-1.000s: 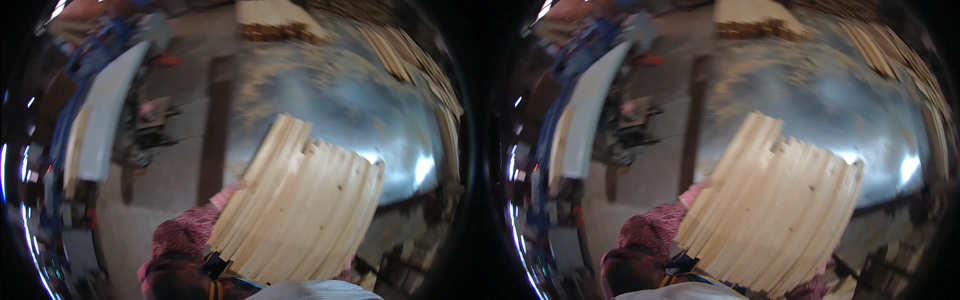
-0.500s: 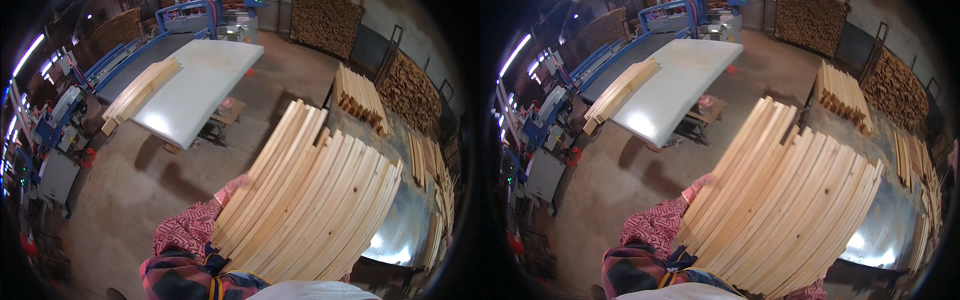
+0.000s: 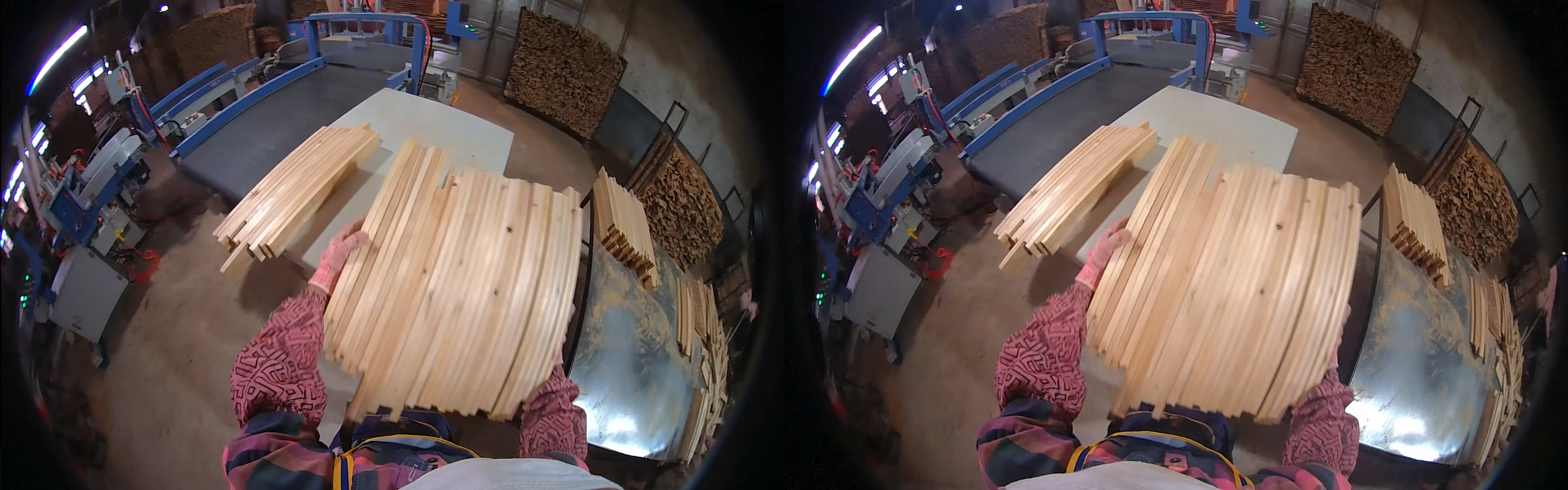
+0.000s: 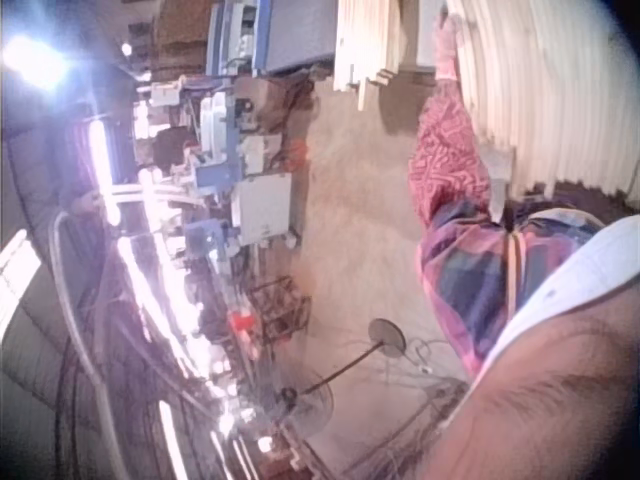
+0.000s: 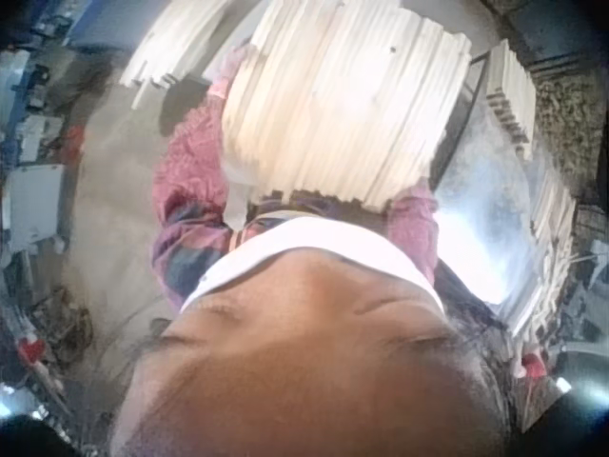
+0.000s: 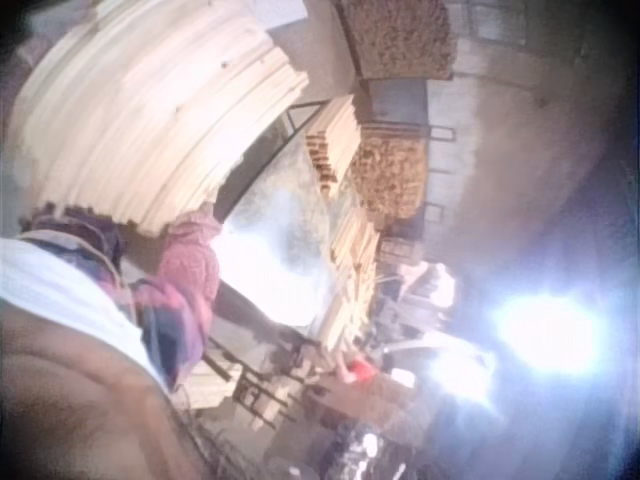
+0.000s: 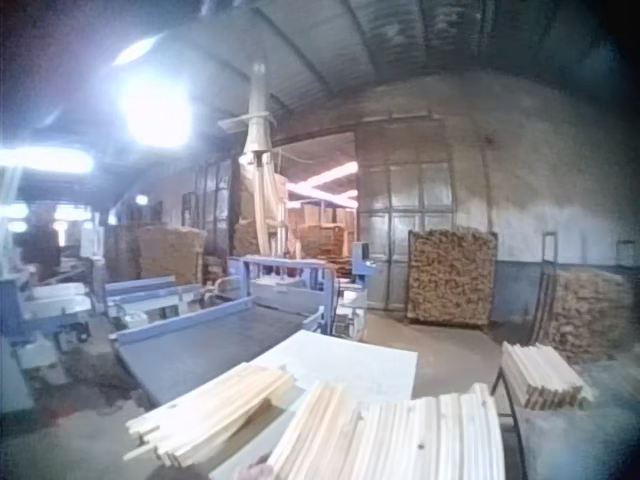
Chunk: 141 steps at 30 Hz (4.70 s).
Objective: The person applies a dark liquid finish to wooden planks moving on a conveyor belt using a brush and a small container. They then gather stacks of finished planks from a table and place them onto the conveyor belt for processing.
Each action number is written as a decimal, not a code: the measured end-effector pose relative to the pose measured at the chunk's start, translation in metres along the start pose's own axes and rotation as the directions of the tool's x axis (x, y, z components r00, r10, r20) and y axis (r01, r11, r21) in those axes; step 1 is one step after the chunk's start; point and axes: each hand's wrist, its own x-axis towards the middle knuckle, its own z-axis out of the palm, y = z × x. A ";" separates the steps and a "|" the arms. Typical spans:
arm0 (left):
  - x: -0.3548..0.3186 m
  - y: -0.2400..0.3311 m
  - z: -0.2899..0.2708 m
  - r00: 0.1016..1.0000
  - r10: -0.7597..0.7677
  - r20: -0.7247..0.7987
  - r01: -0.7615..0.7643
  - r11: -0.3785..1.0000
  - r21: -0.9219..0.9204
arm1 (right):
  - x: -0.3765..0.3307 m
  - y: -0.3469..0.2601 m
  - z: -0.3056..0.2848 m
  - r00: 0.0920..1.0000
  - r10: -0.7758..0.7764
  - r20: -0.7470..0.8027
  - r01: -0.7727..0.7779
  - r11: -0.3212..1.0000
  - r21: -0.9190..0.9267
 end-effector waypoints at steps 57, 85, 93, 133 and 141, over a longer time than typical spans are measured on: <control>0.300 0.140 -0.535 0.956 0.011 0.294 -0.292 -0.083 0.953 | 0.301 0.303 0.646 0.866 0.028 -0.499 -0.486 0.281 -0.828; 0.206 0.152 -0.300 0.712 -0.112 0.693 -0.702 -0.097 0.705 | 0.331 0.259 0.663 0.929 0.252 -0.272 -0.338 0.274 -0.900; 0.170 0.178 -0.332 0.623 -0.415 0.663 -0.756 -0.099 0.647 | 0.321 0.324 0.587 0.946 -0.034 -0.322 -0.274 0.445 -0.852; 0.192 0.169 -0.319 0.262 -0.522 0.812 -0.914 0.135 0.382 | 0.260 0.241 0.601 0.868 0.031 -0.496 -0.493 -0.069 -0.867; 0.169 0.154 -0.351 0.190 -0.020 0.982 -0.916 0.356 0.184 | 0.261 0.236 0.609 0.887 0.013 -0.462 -0.458 -0.108 -0.882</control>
